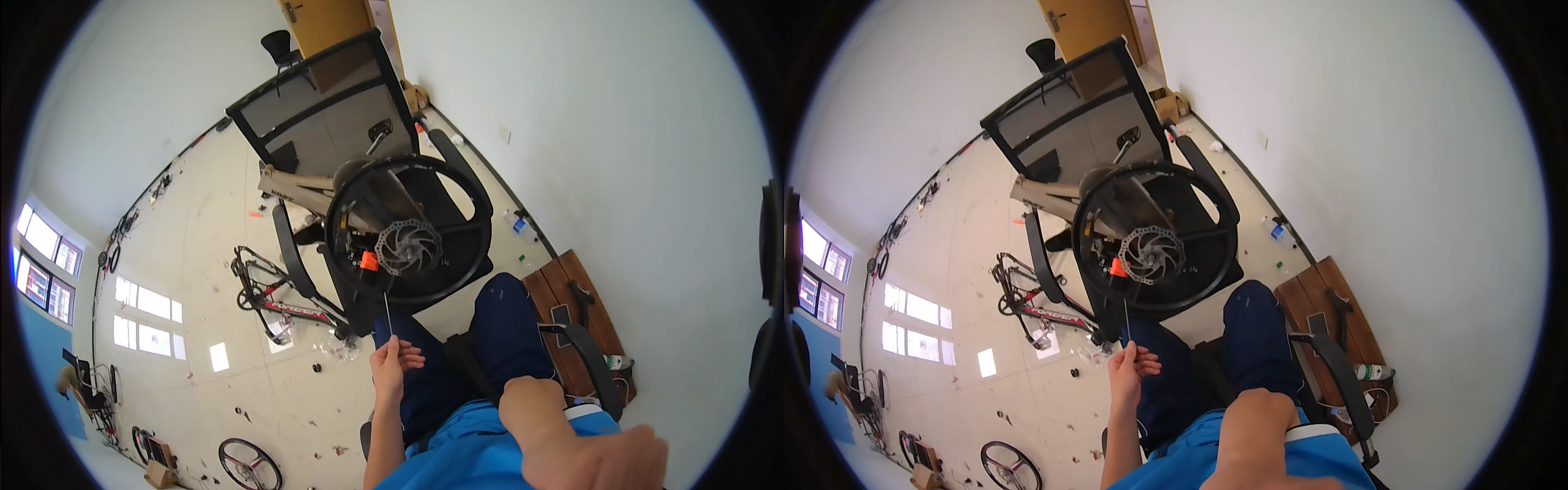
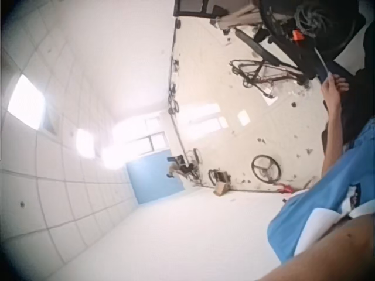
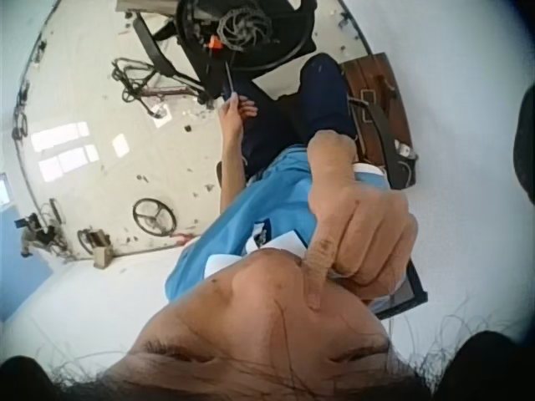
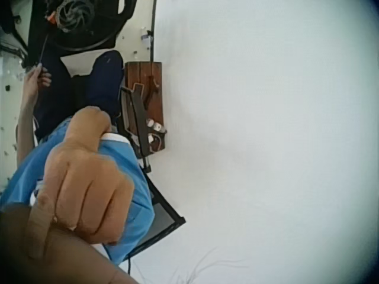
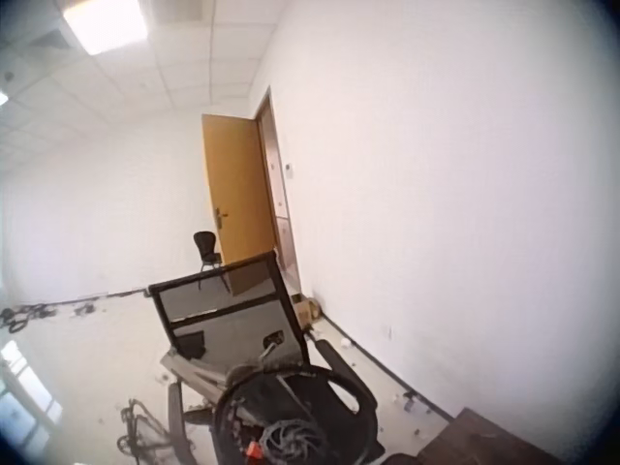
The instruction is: The person uses a hammer to tap a small metal piece onto a bicycle handlebar grip. They then pick up a bicycle disc brake rotor and use a screwdriver to tighten the bolts securing it to the hub.
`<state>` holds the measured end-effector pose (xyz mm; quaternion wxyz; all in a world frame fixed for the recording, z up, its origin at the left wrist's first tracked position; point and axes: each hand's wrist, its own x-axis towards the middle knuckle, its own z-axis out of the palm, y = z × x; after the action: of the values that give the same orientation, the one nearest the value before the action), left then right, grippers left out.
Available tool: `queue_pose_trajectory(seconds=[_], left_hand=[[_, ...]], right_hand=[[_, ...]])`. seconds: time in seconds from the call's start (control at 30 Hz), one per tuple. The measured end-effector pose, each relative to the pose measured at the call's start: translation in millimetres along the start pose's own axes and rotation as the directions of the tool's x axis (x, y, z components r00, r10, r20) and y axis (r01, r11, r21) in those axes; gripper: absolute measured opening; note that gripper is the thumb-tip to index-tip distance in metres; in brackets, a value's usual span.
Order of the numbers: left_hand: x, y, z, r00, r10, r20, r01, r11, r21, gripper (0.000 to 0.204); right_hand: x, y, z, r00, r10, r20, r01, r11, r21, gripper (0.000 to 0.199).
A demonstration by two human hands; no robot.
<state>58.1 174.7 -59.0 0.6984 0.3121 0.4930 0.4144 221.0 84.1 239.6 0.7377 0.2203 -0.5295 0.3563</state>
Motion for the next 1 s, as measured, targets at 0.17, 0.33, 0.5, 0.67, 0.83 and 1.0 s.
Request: queue_pose_trajectory(seconds=[0.17,0.33,0.5,0.67,0.83,1.0], left_hand=[[0.8,-3.4,4.4,1.0,-0.003,0.02,0.003,1.0,0.014,0.04],[-2.6,-6.5,9.6,0.999,-0.016,0.048,0.013,0.999,0.053,0.04],[1.2,-7.6,10.9,0.999,-0.001,0.052,-0.001,0.999,0.039,0.04],[1.3,-7.9,7.4,0.999,0.021,0.03,-0.022,0.998,0.061,0.04],[2.0,-6.2,6.5,1.0,0.021,0.018,-0.022,0.997,0.075,0.041],[-0.6,-5.8,4.4,1.0,0.025,0.018,-0.026,0.997,0.07,0.041]], right_hand=[[-4.8,-8.9,4.3,0.988,-0.01,0.155,0.02,0.998,-0.062,0.018],[-7.0,-16.3,3.8,0.967,-0.023,0.253,0.065,0.985,-0.157,0.016],[1.6,-13.3,-0.8,0.955,0.017,0.298,0.016,0.994,-0.107,0.019],[3.9,-14.1,7.4,0.975,0.113,0.192,-0.104,0.993,-0.059,0.025],[-23.9,-46.7,-33.0,0.922,0.3,0.244,-0.245,0.941,-0.232,0.025],[7.1,-72.9,-53.6,0.987,0.154,-0.044,-0.139,0.691,-0.71,0.017]])
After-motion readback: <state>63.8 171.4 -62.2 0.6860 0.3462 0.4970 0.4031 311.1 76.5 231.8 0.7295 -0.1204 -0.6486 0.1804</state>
